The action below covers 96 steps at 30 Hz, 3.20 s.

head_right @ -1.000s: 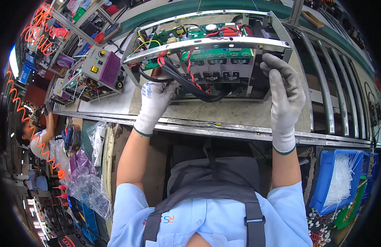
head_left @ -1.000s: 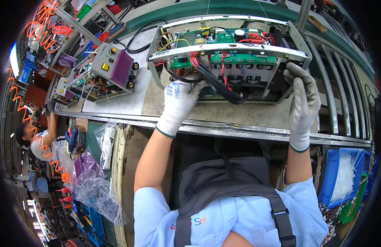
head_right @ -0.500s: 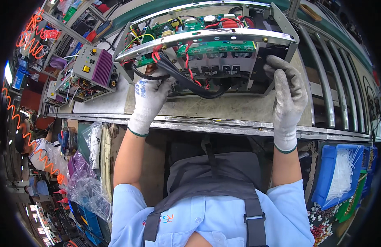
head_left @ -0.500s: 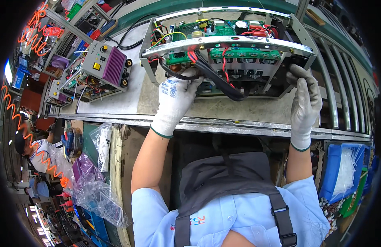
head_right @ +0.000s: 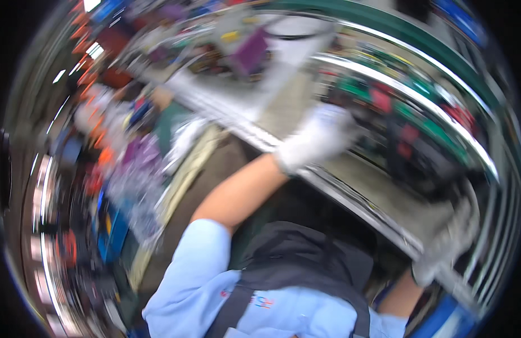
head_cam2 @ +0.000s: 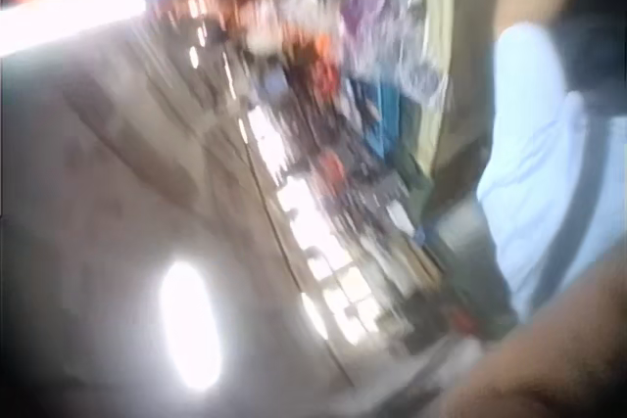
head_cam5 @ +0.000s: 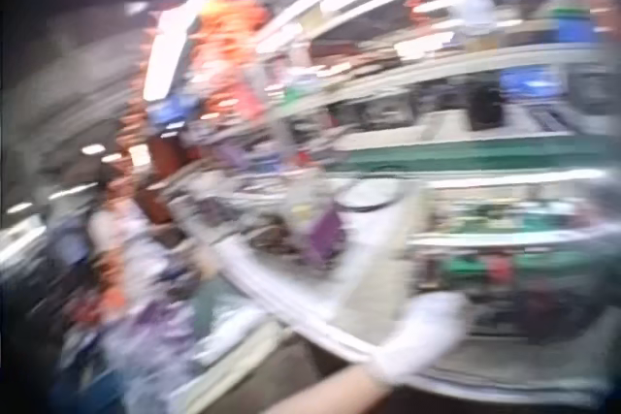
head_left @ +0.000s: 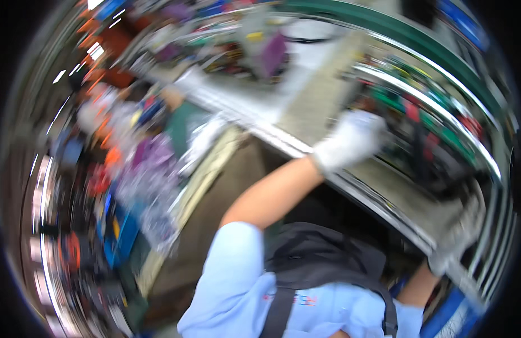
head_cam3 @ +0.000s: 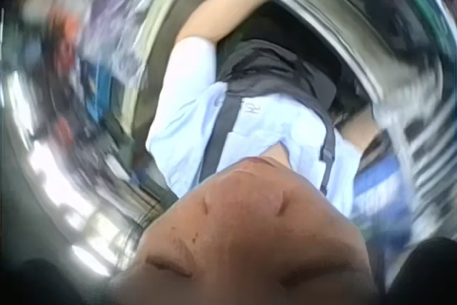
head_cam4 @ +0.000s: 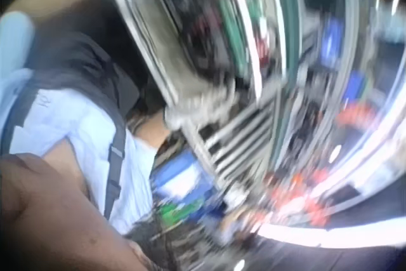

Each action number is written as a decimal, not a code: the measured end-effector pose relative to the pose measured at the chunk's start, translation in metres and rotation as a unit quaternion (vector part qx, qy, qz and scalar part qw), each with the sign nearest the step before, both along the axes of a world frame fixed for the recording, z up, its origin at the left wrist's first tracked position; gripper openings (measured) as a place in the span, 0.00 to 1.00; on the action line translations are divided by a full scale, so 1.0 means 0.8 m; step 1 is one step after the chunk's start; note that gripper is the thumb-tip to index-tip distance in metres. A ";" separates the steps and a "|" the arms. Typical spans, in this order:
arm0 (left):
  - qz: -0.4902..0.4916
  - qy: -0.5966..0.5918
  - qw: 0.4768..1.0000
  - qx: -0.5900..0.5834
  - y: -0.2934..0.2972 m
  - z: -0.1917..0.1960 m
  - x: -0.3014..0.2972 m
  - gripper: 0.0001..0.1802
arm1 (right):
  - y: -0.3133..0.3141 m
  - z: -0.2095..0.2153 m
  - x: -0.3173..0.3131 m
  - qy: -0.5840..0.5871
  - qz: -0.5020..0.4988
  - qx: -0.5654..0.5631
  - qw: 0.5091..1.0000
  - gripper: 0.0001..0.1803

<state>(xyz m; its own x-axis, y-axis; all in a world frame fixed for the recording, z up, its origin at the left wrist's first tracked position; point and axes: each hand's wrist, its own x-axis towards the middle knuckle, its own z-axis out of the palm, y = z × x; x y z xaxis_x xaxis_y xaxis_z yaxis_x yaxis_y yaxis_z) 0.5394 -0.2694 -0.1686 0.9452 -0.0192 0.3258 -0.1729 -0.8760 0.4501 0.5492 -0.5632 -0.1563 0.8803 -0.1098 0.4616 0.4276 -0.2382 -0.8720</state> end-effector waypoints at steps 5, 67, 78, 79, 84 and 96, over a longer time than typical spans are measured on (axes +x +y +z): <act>-0.083 -0.072 0.994 0.021 -0.002 -0.002 0.021 0.09 | -0.073 -0.060 0.041 -0.274 0.005 -0.283 0.919 0.21; -0.073 -0.009 0.978 -0.197 -0.003 -0.024 0.008 0.09 | 0.046 -0.015 0.010 0.125 0.281 0.037 0.951 0.10; -0.040 -0.086 0.995 0.026 -0.022 0.009 0.003 0.09 | 0.048 -0.021 0.015 0.089 0.276 0.029 0.957 0.10; -0.039 -0.104 0.993 0.036 -0.022 0.008 0.003 0.09 | 0.052 -0.027 0.017 0.053 0.269 0.033 0.961 0.10; -0.028 -0.088 0.987 0.133 -0.026 0.014 -0.003 0.05 | 0.060 -0.031 0.015 0.013 0.224 -0.037 0.974 0.10; 0.128 -0.076 0.989 -0.017 0.051 -0.019 -0.138 0.19 | 0.047 -0.113 -0.011 0.148 0.288 -0.059 0.944 0.12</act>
